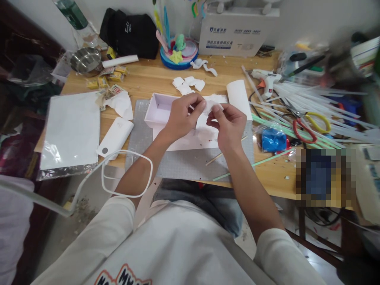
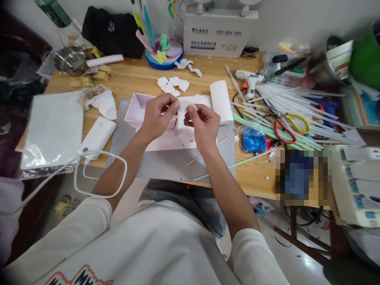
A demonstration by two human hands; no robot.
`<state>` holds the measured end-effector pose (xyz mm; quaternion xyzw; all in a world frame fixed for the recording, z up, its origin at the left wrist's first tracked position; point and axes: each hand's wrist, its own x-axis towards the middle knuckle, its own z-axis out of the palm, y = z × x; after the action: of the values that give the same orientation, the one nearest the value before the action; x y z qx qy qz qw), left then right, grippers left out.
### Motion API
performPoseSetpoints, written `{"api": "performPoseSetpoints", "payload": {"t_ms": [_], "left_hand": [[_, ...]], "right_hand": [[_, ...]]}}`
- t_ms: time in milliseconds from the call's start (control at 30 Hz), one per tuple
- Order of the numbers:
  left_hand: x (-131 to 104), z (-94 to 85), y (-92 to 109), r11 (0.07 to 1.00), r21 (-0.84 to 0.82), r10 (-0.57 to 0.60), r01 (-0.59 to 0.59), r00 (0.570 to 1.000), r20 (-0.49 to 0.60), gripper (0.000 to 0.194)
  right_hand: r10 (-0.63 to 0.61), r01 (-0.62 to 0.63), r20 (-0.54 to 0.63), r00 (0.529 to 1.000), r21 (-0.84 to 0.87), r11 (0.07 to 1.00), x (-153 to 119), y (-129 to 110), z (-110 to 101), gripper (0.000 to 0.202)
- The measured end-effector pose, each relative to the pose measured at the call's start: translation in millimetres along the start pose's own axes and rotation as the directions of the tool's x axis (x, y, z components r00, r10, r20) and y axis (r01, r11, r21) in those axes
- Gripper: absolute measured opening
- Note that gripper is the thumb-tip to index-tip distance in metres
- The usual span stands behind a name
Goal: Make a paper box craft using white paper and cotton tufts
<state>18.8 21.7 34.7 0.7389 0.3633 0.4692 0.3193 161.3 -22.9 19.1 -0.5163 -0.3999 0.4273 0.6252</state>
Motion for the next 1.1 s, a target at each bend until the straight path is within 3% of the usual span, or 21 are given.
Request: {"api": "performPoseSetpoints", "payload": {"t_ms": [467,633,733,833,967,1033,1100], "left_hand": [[0,-3.9,-9,0.998,0.017,-0.059,0.060,0.997,-0.042,0.036],[6,-12.1,-16,0.990,0.139,-0.018,0.027,0.998,-0.063,0.036],[8,-21.7,-31,0.960,0.281,-0.012,0.009,1.000,0.009,0.039],[-1,-34.3,-39,0.895,0.445,-0.080,0.031,0.993,0.092,0.044],[-28,-51.9,-22,0.809,0.586,-0.108,-0.043,0.969,0.220,0.034],[-41,-59.5,-9,0.744,0.655,-0.126,-0.129,0.936,0.327,0.046],[-50,-66.2,-5,0.679,0.708,-0.154,-0.194,0.906,0.395,0.039]], "right_hand": [[0.073,-0.073,-0.010,0.997,0.053,0.996,4,-3,-5,0.037],[0.079,-0.078,-0.030,0.996,0.040,0.996,7,-1,-9,0.036],[0.064,-0.062,-0.054,0.996,0.039,0.997,9,1,-11,0.035],[0.028,-0.027,-0.056,0.998,0.023,0.999,12,2,-16,0.036],[-0.002,0.001,-0.050,0.999,-0.026,1.000,16,3,-20,0.039],[-0.004,0.003,-0.051,0.999,-0.026,1.000,17,0,-20,0.039],[0.020,-0.021,-0.043,0.999,-0.013,1.000,16,-7,-19,0.038]]}}
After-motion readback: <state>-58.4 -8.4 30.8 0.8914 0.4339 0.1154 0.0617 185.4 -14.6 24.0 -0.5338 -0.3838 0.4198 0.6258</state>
